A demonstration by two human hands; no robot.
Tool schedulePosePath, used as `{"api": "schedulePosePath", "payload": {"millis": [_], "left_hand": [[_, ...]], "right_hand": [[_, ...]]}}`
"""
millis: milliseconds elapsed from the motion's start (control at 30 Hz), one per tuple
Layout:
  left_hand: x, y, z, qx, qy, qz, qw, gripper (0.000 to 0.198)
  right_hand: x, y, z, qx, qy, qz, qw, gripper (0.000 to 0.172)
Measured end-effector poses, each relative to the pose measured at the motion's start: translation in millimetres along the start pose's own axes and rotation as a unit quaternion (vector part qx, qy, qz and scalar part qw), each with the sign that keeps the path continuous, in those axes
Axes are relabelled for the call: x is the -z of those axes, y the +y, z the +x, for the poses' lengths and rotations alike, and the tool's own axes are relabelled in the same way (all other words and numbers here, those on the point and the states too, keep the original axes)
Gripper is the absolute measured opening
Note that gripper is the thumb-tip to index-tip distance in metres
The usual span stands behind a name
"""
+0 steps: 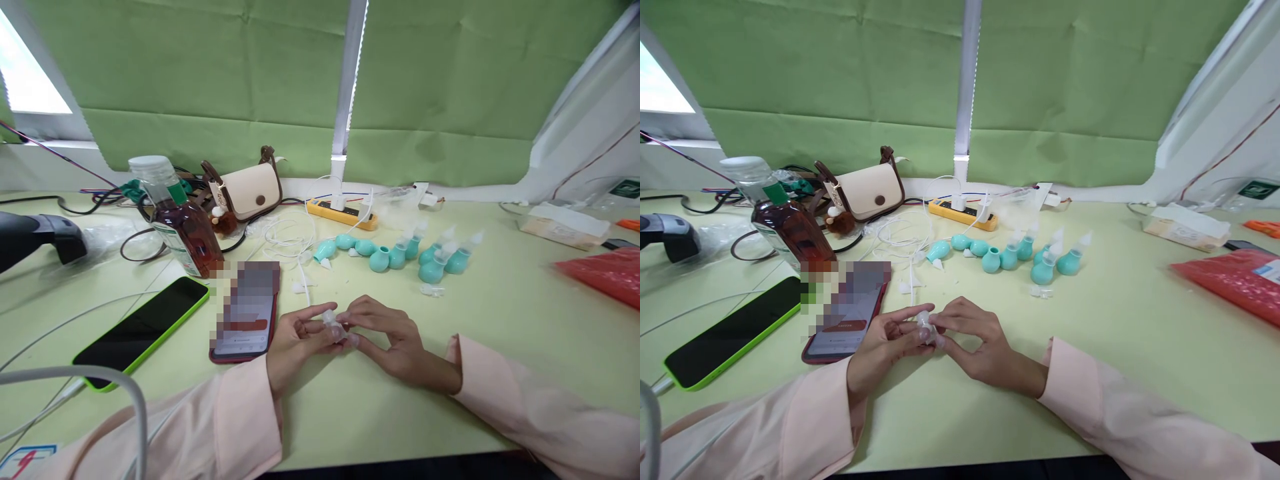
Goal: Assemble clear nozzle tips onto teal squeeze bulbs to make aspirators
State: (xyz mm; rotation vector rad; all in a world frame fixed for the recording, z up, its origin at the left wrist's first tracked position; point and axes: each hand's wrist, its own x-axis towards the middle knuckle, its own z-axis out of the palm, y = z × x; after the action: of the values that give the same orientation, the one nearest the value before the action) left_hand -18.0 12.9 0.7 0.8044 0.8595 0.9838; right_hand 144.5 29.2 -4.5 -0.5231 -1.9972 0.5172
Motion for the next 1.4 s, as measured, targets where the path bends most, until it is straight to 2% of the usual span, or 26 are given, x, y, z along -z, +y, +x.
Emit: {"api": "schedulePosePath", "payload": {"millis": [267, 500, 667, 967, 1167, 1400], "left_hand": [[6.5, -4.7, 3.7, -0.023, -0.053, -0.02, 0.998, 0.041], [3.6, 0.0, 0.5, 0.011, -0.079, -0.034, 0.996, 0.068], [2.1, 1.7, -0.4, 0.021, -0.073, -0.05, 0.996, 0.071], [2.1, 0.7, 0.6, 0.025, -0.033, -0.043, 0.998, 0.058], [5.1, 0.2, 1.6, 0.018, -0.045, -0.016, 0.999, 0.04], [5.5, -1.8, 2.6, -0.002, -0.048, -0.019, 0.999, 0.041]], "right_hand": [[-2.3, 6.7, -2.4, -0.016, -0.006, -0.008, 1.0, 0.03], [-1.8, 8.6, -3.9, -0.026, 0.012, -0.029, 0.999, 0.025], [-1.4, 8.6, -3.9, -0.02, 0.015, -0.023, 0.999, 0.026], [-3.8, 10.4, -4.3, 0.019, 0.012, -0.011, 1.0, 0.038], [-3.4, 9.2, -4.3, 0.028, -0.001, -0.013, 1.0, 0.039], [-3.7, 9.4, -3.6, 0.039, 0.006, -0.01, 0.999, 0.038]]}}
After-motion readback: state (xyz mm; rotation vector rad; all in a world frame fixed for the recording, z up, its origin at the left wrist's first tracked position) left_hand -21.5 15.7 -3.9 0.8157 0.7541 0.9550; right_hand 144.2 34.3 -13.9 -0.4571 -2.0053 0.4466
